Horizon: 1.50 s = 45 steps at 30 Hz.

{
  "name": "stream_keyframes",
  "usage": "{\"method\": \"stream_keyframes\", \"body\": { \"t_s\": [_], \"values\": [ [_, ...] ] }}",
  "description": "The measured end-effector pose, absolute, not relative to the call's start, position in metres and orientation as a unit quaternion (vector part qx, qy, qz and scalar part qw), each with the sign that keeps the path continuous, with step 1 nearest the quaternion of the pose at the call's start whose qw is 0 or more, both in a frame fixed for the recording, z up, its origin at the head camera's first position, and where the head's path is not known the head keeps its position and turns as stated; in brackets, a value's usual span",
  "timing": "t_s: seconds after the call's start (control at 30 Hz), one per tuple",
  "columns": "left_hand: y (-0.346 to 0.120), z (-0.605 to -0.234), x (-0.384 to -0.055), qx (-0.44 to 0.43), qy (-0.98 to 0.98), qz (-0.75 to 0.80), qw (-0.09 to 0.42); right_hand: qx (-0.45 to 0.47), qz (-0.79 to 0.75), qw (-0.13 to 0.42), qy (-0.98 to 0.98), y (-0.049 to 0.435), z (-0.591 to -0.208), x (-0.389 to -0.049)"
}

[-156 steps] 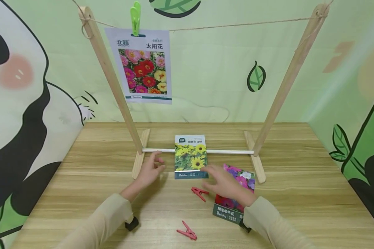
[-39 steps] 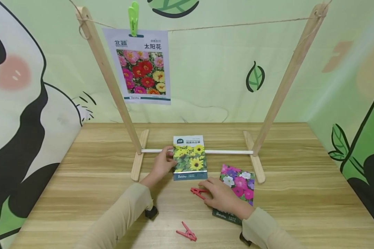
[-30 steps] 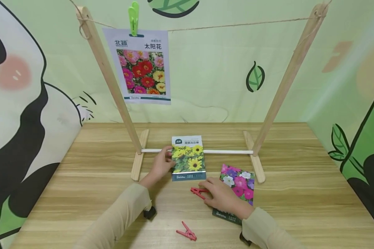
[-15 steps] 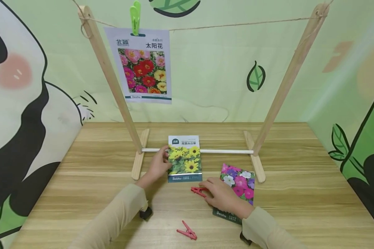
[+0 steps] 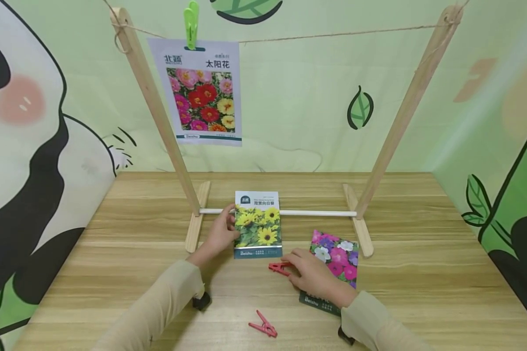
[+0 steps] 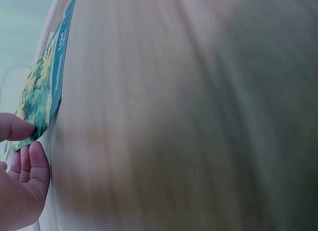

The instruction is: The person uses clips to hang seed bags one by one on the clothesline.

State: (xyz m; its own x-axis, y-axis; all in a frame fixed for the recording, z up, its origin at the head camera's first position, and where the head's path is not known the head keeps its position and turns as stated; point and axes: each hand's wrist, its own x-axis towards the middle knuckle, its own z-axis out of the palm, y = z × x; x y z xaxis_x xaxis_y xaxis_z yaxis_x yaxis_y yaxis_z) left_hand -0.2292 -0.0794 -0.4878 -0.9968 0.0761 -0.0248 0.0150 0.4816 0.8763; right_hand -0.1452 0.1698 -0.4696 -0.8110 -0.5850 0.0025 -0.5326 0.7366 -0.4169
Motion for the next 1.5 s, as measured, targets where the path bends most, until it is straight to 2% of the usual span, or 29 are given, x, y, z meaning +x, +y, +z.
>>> {"method": "stream_keyframes", "body": {
  "t_s": [0.57, 0.93, 1.5],
  "values": [
    [-0.0842, -0.4836, -0.2259, 0.033, 0.845, 0.532, 0.047, -0.289, -0.221, 0.033, 0.931, 0.1682, -0.4661, -0.1476],
    [-0.0855, -0.4855, -0.2243, 0.052, 0.845, 0.532, 0.019, -0.281, -0.224, -0.013, 0.933, 0.1671, -0.4641, -0.1482],
    [-0.0865, -0.4843, -0.2221, 0.057, 0.842, 0.536, 0.013, -0.294, -0.258, -0.067, 0.918, 0.1666, -0.4613, -0.1504]
  ]
}}
